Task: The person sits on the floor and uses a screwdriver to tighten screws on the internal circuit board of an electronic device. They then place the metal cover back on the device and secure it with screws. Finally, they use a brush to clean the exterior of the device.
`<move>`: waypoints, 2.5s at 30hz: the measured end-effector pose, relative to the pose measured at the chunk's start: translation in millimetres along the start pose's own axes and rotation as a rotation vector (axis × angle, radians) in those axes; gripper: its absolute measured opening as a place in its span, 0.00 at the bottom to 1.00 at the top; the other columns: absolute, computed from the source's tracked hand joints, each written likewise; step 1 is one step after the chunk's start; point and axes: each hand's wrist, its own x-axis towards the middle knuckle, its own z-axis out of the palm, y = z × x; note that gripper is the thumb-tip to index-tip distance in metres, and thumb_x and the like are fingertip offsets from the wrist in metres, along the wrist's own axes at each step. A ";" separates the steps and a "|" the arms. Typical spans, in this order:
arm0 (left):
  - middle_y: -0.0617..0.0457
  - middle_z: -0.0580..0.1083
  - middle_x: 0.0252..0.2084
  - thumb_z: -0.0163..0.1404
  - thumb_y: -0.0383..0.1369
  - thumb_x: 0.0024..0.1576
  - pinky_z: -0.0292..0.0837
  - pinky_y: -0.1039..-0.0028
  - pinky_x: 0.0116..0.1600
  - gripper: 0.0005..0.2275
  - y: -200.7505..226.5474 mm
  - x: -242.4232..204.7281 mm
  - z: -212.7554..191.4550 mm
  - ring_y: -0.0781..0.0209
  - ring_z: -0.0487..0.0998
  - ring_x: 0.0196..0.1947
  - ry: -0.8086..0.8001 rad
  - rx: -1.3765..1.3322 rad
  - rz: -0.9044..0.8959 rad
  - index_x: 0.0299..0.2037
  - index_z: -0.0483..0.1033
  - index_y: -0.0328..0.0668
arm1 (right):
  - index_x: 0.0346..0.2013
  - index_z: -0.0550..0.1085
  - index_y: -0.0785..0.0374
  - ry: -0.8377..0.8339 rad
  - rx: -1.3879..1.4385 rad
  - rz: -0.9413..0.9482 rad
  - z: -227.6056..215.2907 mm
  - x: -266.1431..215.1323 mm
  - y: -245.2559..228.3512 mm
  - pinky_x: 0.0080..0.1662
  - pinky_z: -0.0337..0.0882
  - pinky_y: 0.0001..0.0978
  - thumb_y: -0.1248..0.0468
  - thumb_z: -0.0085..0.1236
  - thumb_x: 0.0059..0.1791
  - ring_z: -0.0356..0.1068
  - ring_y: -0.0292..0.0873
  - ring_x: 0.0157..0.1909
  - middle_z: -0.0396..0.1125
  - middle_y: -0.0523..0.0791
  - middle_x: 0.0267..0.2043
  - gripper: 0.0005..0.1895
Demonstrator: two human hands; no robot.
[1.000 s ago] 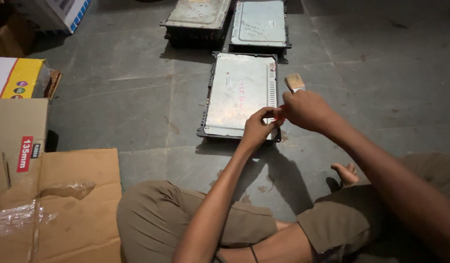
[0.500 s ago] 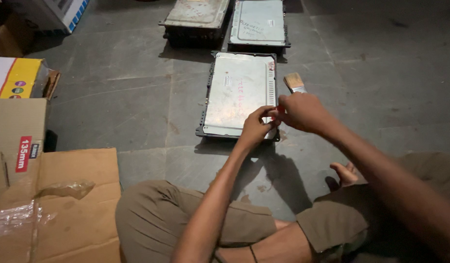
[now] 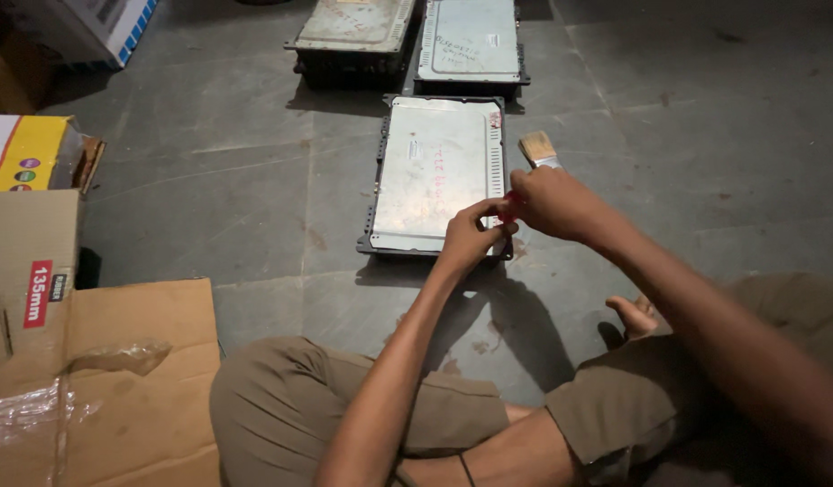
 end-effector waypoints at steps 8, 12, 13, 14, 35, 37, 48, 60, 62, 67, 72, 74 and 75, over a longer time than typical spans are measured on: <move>0.52 0.82 0.38 0.57 0.26 0.51 0.73 0.75 0.39 0.15 -6.1 0.7 -0.4 0.68 0.77 0.33 0.048 0.058 0.004 0.50 0.81 0.39 | 0.45 0.77 0.64 -0.006 0.019 -0.187 -9.6 -1.7 -2.9 0.41 0.74 0.47 0.58 0.57 0.46 0.75 0.54 0.38 0.74 0.53 0.39 0.16; 0.52 0.82 0.37 0.58 0.27 0.52 0.73 0.77 0.40 0.15 -3.8 0.8 1.2 0.68 0.78 0.33 0.027 0.092 0.038 0.51 0.81 0.40 | 0.37 0.80 0.64 0.029 0.092 -0.281 -7.3 0.8 2.3 0.42 0.75 0.46 0.62 0.57 0.48 0.75 0.54 0.36 0.74 0.53 0.35 0.09; 0.52 0.82 0.37 0.58 0.27 0.52 0.73 0.77 0.40 0.16 -2.7 -1.0 0.8 0.67 0.78 0.32 0.026 0.116 0.027 0.51 0.81 0.40 | 0.34 0.80 0.65 -0.012 0.039 -0.221 -6.9 0.4 -1.0 0.42 0.75 0.45 0.59 0.58 0.49 0.76 0.54 0.35 0.74 0.52 0.32 0.11; 0.52 0.82 0.37 0.56 0.26 0.51 0.74 0.76 0.39 0.16 -1.1 -1.6 1.1 0.68 0.79 0.32 0.025 0.093 0.022 0.51 0.81 0.41 | 0.32 0.80 0.65 -0.050 -0.016 -0.158 -8.4 0.3 -4.7 0.41 0.76 0.45 0.56 0.59 0.50 0.76 0.54 0.34 0.74 0.52 0.30 0.14; 0.49 0.82 0.38 0.46 0.21 0.52 0.77 0.72 0.46 0.17 -0.8 -2.2 2.5 0.62 0.83 0.38 0.020 0.046 0.050 0.50 0.80 0.40 | 0.32 0.78 0.65 0.026 -0.233 -0.043 -1.7 3.6 -14.1 0.37 0.75 0.48 0.48 0.66 0.45 0.75 0.58 0.33 0.73 0.54 0.28 0.20; 0.48 0.82 0.40 0.44 0.19 0.50 0.77 0.73 0.50 0.20 -6.8 -3.2 1.9 0.62 0.84 0.42 0.011 0.044 0.060 0.52 0.79 0.40 | 0.31 0.79 0.63 0.016 -0.303 0.019 0.9 0.5 -16.8 0.37 0.74 0.47 0.44 0.64 0.48 0.75 0.57 0.33 0.73 0.54 0.27 0.23; 0.42 0.81 0.46 0.47 0.28 0.57 0.75 0.68 0.53 0.17 -14.1 1.0 -1.1 0.53 0.84 0.47 0.002 0.173 0.003 0.57 0.77 0.41 | 0.41 0.73 0.63 0.018 0.032 -0.067 14.3 -5.6 -0.9 0.39 0.73 0.51 0.53 0.62 0.48 0.75 0.58 0.35 0.74 0.52 0.31 0.17; 0.37 0.78 0.49 0.40 0.21 0.61 0.72 0.71 0.43 0.15 -51.4 31.2 -110.1 0.56 0.75 0.39 0.341 -0.696 -0.305 0.57 0.70 0.24 | 0.42 0.74 0.59 0.069 -0.032 -0.081 12.3 -10.3 -7.6 0.36 0.72 0.53 0.54 0.59 0.49 0.74 0.58 0.33 0.75 0.50 0.30 0.14; 0.36 0.78 0.49 0.38 0.17 0.57 0.77 0.69 0.52 0.15 -44.8 14.5 -153.4 0.50 0.80 0.46 0.397 -0.767 -0.296 0.54 0.69 0.23 | 0.42 0.75 0.59 0.016 -0.082 -0.025 10.8 -7.9 -10.7 0.38 0.73 0.52 0.52 0.59 0.50 0.75 0.57 0.35 0.75 0.50 0.32 0.14; 0.33 0.78 0.45 0.39 0.08 0.51 0.76 0.59 0.56 0.15 -24.4 -19.9 -189.4 0.39 0.80 0.51 0.599 -0.940 -0.278 0.47 0.69 0.19 | 0.43 0.75 0.58 -0.048 -0.110 0.007 -6.1 -1.7 -26.2 0.38 0.74 0.48 0.50 0.58 0.50 0.75 0.53 0.37 0.75 0.49 0.36 0.16; 0.32 0.78 0.42 0.50 0.14 0.56 0.81 0.63 0.50 0.07 -6.5 -18.0 -189.1 0.42 0.83 0.43 0.700 -0.868 -0.215 0.44 0.70 0.20 | 0.42 0.78 0.59 0.123 0.218 -0.077 -23.6 3.3 -57.0 0.39 0.75 0.41 0.53 0.58 0.51 0.76 0.46 0.34 0.76 0.47 0.36 0.14; 0.34 0.78 0.39 0.54 0.17 0.56 0.82 0.66 0.47 0.07 -5.2 -14.2 -186.6 0.45 0.83 0.39 0.701 -0.850 -0.251 0.42 0.71 0.22 | 0.44 0.73 0.64 0.153 0.488 -0.128 -21.2 14.7 -71.1 0.42 0.77 0.38 0.56 0.54 0.55 0.77 0.42 0.40 0.76 0.47 0.40 0.14; 0.36 0.79 0.37 0.56 0.20 0.55 0.83 0.68 0.44 0.08 -7.0 -13.5 -184.6 0.47 0.83 0.37 0.693 -0.833 -0.282 0.41 0.72 0.24 | 0.45 0.71 0.67 0.166 0.622 -0.150 -17.7 21.0 -78.1 0.44 0.78 0.36 0.57 0.52 0.56 0.77 0.41 0.43 0.75 0.48 0.42 0.14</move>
